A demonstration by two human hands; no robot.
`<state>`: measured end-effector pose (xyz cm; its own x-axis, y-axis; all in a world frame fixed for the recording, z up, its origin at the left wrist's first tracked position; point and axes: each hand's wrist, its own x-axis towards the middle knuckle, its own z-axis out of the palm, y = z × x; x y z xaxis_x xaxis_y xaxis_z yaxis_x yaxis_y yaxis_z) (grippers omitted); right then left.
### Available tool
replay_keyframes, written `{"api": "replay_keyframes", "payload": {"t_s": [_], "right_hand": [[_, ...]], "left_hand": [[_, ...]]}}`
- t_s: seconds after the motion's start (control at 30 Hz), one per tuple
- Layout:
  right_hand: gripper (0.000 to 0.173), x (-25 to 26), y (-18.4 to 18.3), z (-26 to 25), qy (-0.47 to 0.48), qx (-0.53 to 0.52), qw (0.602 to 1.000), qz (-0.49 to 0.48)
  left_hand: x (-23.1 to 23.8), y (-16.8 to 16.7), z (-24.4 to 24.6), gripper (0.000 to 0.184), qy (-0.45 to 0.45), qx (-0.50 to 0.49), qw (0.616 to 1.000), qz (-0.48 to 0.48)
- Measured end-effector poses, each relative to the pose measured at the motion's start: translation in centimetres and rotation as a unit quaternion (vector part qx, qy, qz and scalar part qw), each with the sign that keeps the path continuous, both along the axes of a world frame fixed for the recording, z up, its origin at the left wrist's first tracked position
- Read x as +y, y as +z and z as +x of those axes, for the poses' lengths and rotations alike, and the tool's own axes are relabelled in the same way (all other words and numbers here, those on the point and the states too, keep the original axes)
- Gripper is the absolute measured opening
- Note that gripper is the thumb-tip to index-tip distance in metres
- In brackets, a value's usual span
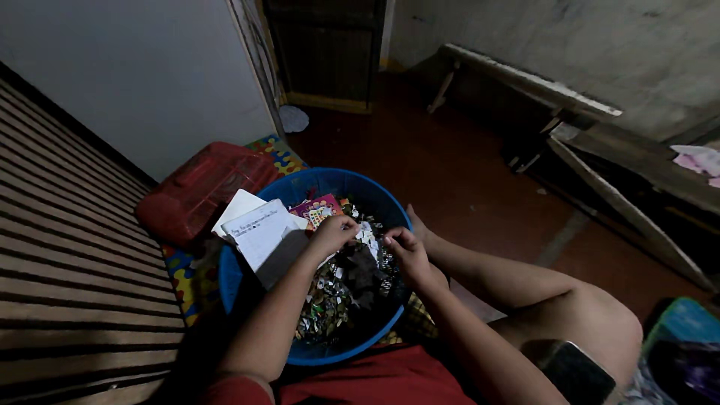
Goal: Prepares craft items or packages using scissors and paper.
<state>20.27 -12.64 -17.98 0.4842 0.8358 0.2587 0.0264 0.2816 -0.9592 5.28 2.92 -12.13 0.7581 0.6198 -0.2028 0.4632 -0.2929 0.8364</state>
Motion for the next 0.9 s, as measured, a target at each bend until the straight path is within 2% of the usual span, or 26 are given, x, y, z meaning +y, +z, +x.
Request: {"api": "replay_keyframes", "payload": {"t_s": [0.17, 0.27, 0.33, 0.37, 0.43, 0.53, 0.63, 0.7, 0.8, 0.9], "right_hand": [[0.021, 0.1, 1.0, -0.5, 0.001, -0.083, 0.990, -0.111], [0.022, 0.1, 0.9, -0.7, -0.011, -0.100, 0.988, -0.121], [0.017, 0.1, 0.7, -0.6, -0.014, -0.118, 0.984, -0.133], [0.022, 0.2, 0.8, -0.5, -0.011, -0.129, 0.981, -0.146], [0.029, 0.3, 0.8, -0.5, -0.011, -0.141, 0.978, -0.156], [0.019, 0.3, 0.8, -0.5, -0.008, -0.147, 0.979, -0.142], [0.024, 0.1, 0.8, -0.5, 0.019, -0.129, 0.983, -0.132], [0.029, 0.2, 0.8, -0.5, 0.055, -0.109, 0.984, -0.130], [0.032, 0.3, 0.5, -0.5, 0.076, -0.095, 0.986, -0.116], [0.020, 0.1, 0.5, -0.6, 0.068, -0.070, 0.991, -0.089]], "left_hand": [[0.1, 0.3, 0.0, 0.050, -0.050, 0.155, 0.983, 0.083], [-0.6, 0.4, 0.4, 0.051, -0.067, 0.204, 0.972, 0.099], [-0.9, 0.2, 0.4, 0.040, -0.074, 0.182, 0.975, 0.103], [-0.9, 0.0, 0.4, 0.036, -0.077, 0.158, 0.979, 0.104], [-1.2, 0.0, 0.6, 0.042, -0.074, 0.106, 0.987, 0.090], [-2.0, 0.5, 0.7, 0.053, -0.048, 0.014, 0.998, 0.032], [-3.2, 0.3, 0.8, 0.056, -0.033, -0.062, 0.997, -0.033], [-3.9, 0.4, 0.7, 0.061, -0.059, -0.094, 0.993, -0.049], [-4.4, -0.2, 0.8, 0.073, -0.108, -0.100, 0.988, -0.041], [-4.8, -0.1, 1.0, 0.069, -0.120, -0.071, 0.989, -0.052]]}}
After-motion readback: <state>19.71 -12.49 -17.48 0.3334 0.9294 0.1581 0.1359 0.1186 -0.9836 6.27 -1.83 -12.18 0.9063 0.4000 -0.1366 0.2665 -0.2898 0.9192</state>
